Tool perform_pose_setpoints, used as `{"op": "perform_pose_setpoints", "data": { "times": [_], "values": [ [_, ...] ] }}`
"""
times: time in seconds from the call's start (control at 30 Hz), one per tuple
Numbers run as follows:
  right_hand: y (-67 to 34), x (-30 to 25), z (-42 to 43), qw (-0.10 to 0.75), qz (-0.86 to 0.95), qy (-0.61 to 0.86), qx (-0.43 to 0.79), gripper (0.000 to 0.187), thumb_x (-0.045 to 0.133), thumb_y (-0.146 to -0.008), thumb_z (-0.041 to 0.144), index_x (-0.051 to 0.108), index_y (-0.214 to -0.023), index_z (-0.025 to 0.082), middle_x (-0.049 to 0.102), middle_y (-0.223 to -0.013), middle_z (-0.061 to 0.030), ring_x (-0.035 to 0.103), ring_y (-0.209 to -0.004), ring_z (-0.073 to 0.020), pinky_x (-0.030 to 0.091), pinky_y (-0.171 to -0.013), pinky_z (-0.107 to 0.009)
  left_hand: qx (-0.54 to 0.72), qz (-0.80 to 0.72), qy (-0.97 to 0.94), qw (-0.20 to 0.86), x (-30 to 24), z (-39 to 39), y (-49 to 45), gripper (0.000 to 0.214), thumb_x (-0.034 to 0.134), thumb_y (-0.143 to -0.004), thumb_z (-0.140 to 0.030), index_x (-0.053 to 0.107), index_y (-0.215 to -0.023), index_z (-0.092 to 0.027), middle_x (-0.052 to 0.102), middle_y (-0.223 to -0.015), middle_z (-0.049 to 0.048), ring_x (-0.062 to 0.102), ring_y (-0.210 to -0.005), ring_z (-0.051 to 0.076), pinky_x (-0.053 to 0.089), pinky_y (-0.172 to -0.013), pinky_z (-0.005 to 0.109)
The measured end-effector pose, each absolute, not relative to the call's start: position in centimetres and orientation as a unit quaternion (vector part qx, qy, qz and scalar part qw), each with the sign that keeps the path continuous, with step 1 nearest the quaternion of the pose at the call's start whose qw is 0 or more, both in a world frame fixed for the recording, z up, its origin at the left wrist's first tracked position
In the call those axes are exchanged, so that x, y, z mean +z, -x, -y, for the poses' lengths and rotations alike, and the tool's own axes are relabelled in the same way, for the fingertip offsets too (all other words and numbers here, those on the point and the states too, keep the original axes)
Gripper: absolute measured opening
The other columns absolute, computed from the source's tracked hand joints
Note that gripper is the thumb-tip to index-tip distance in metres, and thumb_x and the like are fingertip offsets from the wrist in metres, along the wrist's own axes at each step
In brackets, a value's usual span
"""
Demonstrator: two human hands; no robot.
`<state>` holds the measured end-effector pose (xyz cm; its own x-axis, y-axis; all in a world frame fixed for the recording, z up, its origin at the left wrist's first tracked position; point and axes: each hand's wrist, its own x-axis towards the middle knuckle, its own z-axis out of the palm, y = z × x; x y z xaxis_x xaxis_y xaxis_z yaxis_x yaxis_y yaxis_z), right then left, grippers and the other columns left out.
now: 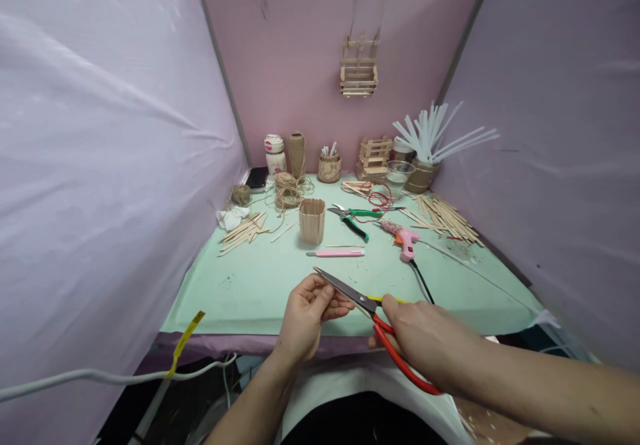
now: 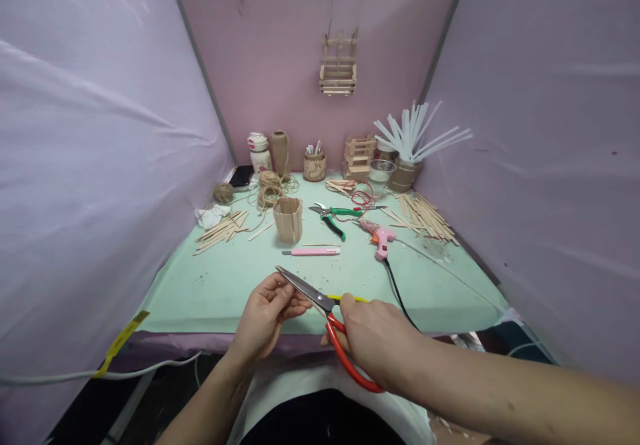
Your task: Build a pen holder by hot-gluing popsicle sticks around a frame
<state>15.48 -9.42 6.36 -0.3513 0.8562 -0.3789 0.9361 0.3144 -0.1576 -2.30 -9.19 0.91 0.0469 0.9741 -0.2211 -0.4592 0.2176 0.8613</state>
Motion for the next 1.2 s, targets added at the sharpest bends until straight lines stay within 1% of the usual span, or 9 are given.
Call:
{"op": "perform_pose_setpoints", "data": {
  "times": [0.13,0.23,0.4,0.5,0.63,0.8,0.93,1.07,1.2],
  "values": [
    [-15.8,6.2,8.6,0.058,-0.804,-0.528,-0.267,0.024,0.041,-0.091,0.040,0.048,-0.081,0.020,0.070,-0.080,-0.0094,0.065,-0.073,-0.0238,0.039,-0.060,-0.029,0.554,-0.419,-0.294,0.656,1.0,8.6,2.6,0.036,0.077,-0.067,-0.040,0.055,-0.076,-0.013,0.069,-0.067,0.0033,0.066,-0.060,0.010,0.054,-0.059,0.017],
    [-16.1,5.4,7.6,-0.009,-0.791,-0.520,-0.321,0.031,0.041,-0.091,0.046,0.046,-0.075,0.021,0.066,-0.076,-0.0060,0.058,-0.065,-0.0181,0.036,-0.057,-0.027,0.563,-0.425,-0.286,0.649,1.1,8.4,2.8,0.036,0.077,-0.066,-0.040,0.057,-0.078,-0.014,0.068,-0.069,0.0027,0.066,-0.063,0.011,0.053,-0.060,0.018],
    [-15.8,4.2,6.8,-0.075,-0.771,-0.516,-0.365,0.038,0.046,-0.086,0.055,0.044,-0.070,0.020,0.059,-0.068,-0.0010,0.049,-0.060,-0.0145,0.034,-0.056,-0.026,0.560,-0.426,-0.289,0.650,0.5,7.7,2.5,0.033,0.074,-0.069,-0.040,0.056,-0.079,-0.014,0.068,-0.073,0.0048,0.067,-0.067,0.013,0.053,-0.065,0.023],
    [-15.8,3.8,6.5,-0.089,-0.763,-0.507,-0.390,0.038,0.045,-0.087,0.054,0.043,-0.069,0.020,0.057,-0.068,0.0003,0.048,-0.061,-0.0137,0.034,-0.056,-0.025,0.588,-0.449,-0.321,0.591,-0.8,6.7,2.7,0.028,0.068,-0.074,-0.039,0.056,-0.083,-0.015,0.067,-0.077,0.0046,0.066,-0.070,0.013,0.052,-0.067,0.024],
    [-16.7,2.9,5.0,-0.112,-0.758,-0.548,-0.335,0.035,0.047,-0.086,0.051,0.040,-0.069,0.021,0.054,-0.066,0.0013,0.047,-0.059,-0.0133,0.031,-0.054,-0.024,0.590,-0.530,-0.419,0.442,-2.4,5.5,4.1,0.020,0.064,-0.076,-0.034,0.060,-0.084,-0.016,0.064,-0.076,0.0020,0.061,-0.067,0.012,0.047,-0.063,0.022],
    [-16.9,1.0,2.6,-0.129,-0.770,-0.594,-0.195,0.020,0.054,-0.086,0.037,0.043,-0.081,0.021,0.055,-0.070,0.0006,0.051,-0.063,-0.0144,0.027,-0.055,-0.024,0.530,-0.574,-0.510,0.360,-2.8,4.9,4.9,0.011,0.059,-0.077,-0.027,0.063,-0.076,-0.017,0.064,-0.073,0.0016,0.057,-0.069,0.013,0.043,-0.066,0.023],
    [-15.3,0.0,2.0,-0.094,-0.794,-0.584,-0.138,0.017,0.045,-0.091,0.034,0.046,-0.081,0.019,0.057,-0.073,-0.0028,0.051,-0.063,-0.0146,0.023,-0.054,-0.025,0.524,-0.583,-0.519,0.340,-3.0,4.8,4.8,0.011,0.057,-0.077,-0.026,0.064,-0.076,-0.017,0.064,-0.073,0.0013,0.057,-0.071,0.014,0.042,-0.068,0.024],
    [-14.5,-0.1,2.2,-0.079,-0.805,-0.577,-0.116,0.018,0.046,-0.090,0.033,0.047,-0.080,0.019,0.059,-0.074,-0.0048,0.053,-0.065,-0.0156,0.022,-0.055,-0.026,0.535,-0.579,-0.506,0.350,-3.4,4.7,5.0,0.012,0.060,-0.074,-0.028,0.066,-0.075,-0.017,0.065,-0.071,0.0011,0.057,-0.068,0.015,0.042,-0.065,0.023],
    [-15.0,0.3,2.4,-0.135,-0.773,-0.587,-0.199,0.014,0.050,-0.084,0.030,0.045,-0.076,0.020,0.058,-0.069,-0.0015,0.053,-0.063,-0.0154,0.027,-0.054,-0.025,0.558,-0.561,-0.455,0.407,-3.1,4.9,4.7,0.016,0.066,-0.071,-0.032,0.066,-0.074,-0.016,0.065,-0.069,0.0012,0.056,-0.063,0.013,0.043,-0.061,0.022]
  ]
}}
